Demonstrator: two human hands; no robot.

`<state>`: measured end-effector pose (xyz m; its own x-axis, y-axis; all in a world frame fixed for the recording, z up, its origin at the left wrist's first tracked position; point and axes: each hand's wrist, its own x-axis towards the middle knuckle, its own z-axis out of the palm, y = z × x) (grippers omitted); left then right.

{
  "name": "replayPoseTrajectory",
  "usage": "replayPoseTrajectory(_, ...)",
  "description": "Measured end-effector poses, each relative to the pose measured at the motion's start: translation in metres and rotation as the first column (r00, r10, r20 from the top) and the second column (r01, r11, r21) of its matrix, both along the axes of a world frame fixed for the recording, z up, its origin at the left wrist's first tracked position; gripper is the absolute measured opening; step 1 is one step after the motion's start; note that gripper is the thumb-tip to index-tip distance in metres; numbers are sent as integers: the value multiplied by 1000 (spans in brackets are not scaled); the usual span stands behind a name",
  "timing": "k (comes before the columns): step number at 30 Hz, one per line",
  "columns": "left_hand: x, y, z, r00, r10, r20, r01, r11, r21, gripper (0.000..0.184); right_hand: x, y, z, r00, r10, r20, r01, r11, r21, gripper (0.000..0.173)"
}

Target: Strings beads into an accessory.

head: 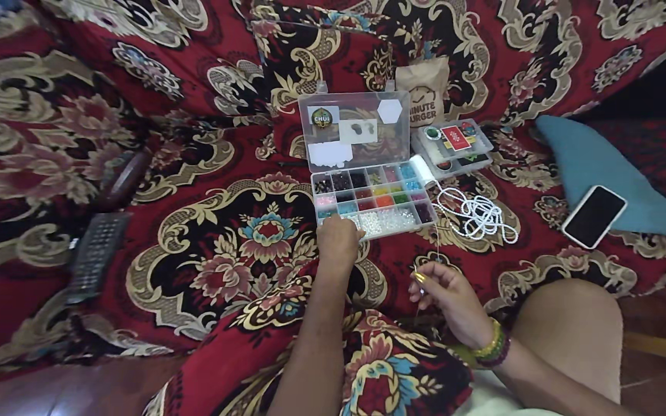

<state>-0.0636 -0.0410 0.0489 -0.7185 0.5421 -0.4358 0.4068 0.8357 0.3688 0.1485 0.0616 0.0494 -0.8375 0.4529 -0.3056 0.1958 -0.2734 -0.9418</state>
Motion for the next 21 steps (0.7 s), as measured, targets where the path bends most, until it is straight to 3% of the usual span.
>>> replayPoseTrajectory(13, -3, -5, -1, 998, 30, 53, -34, 997, 72, 26, 1, 7, -8, 989, -146, -6, 146, 979, 144, 16)
replayPoseTrajectory(16, -3, -8, 0, 998, 29, 63, -41, 982, 187, 22, 0, 6, -6, 988, -154, -29, 157, 981, 111, 14)
replayPoseTrajectory(19, 2, -6, -5, 962, -70, 262, -92, 826, 556, 17, 0, 5, -3, 988, -142, -54, 145, 988, 59, 13)
replayPoseTrajectory(21, 13, 2, -14, 814, -233, 533, -269, 662, 700, 10, 1, 5, -2, 989, -128, -75, 131, 990, 42, 13)
